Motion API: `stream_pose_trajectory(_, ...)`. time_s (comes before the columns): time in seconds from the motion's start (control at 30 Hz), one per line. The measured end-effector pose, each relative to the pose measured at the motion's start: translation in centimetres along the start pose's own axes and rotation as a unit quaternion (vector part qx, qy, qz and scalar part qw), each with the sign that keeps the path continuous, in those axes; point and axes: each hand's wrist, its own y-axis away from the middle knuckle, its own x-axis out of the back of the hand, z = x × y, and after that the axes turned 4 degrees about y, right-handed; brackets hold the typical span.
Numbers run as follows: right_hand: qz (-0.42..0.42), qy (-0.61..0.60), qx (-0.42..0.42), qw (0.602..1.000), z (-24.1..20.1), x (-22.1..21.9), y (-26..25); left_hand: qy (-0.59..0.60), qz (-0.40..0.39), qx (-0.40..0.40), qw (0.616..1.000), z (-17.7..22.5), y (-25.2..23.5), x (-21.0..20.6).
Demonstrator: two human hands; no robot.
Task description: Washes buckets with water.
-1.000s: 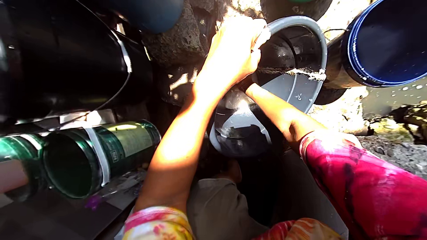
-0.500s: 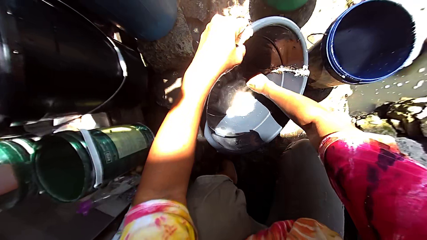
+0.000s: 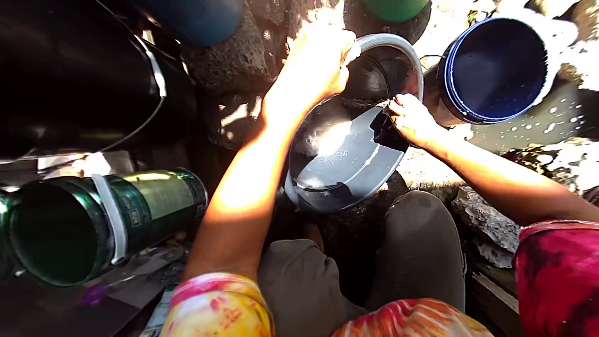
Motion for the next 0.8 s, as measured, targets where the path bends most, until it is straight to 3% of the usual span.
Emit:
stream_pose_trajectory(0.1,-0.103,-0.069,-0.004,0.992,0.0,-4.2,-5.8,-0.01,-0.012,0.033,0.999,0.0,-0.3,0.3)
stream_pose_trajectory(0.17,-0.198,-0.148,-0.08,0.966,-1.3,-6.1,-10.4,-0.014,-0.011,0.055,0.998,0.1,-0.4,0.3)
stream_pose_trajectory(0.23,-0.178,-0.221,-0.181,0.942,-3.3,-7.0,-14.7,-0.014,-0.004,0.063,0.998,0.1,-0.5,0.3)
stream_pose_trajectory(0.3,-0.163,-0.235,-0.209,0.935,-4.7,-8.6,-17.2,-0.012,-0.002,0.07,0.997,0.1,-0.6,0.3)
stream_pose_trajectory(0.43,-0.222,-0.166,-0.187,0.942,-5.3,-11.3,-16.0,-0.019,-0.009,0.081,0.997,0.1,-0.9,0.3)
stream_pose_trajectory(0.57,-0.299,-0.15,-0.138,0.932,-4.3,-10.2,-13.4,-0.02,-0.015,0.088,0.996,0.5,-1.2,0.5)
stream_pose_trajectory(0.63,-0.288,-0.135,-0.119,0.941,-3.2,-9.4,-11.9,-0.024,-0.021,0.09,0.995,0.6,-1.2,0.5)
stream_pose_trajectory(0.73,-0.269,-0.054,-0.023,0.961,-0.6,-6.4,-9.1,-0.021,-0.028,0.091,0.995,0.5,-1.2,0.4)
stream_pose_trajectory(0.8,-0.182,0.013,0.036,0.982,0.9,-4.6,-6.1,-0.021,-0.028,0.093,0.995,0.5,-1.2,0.3)
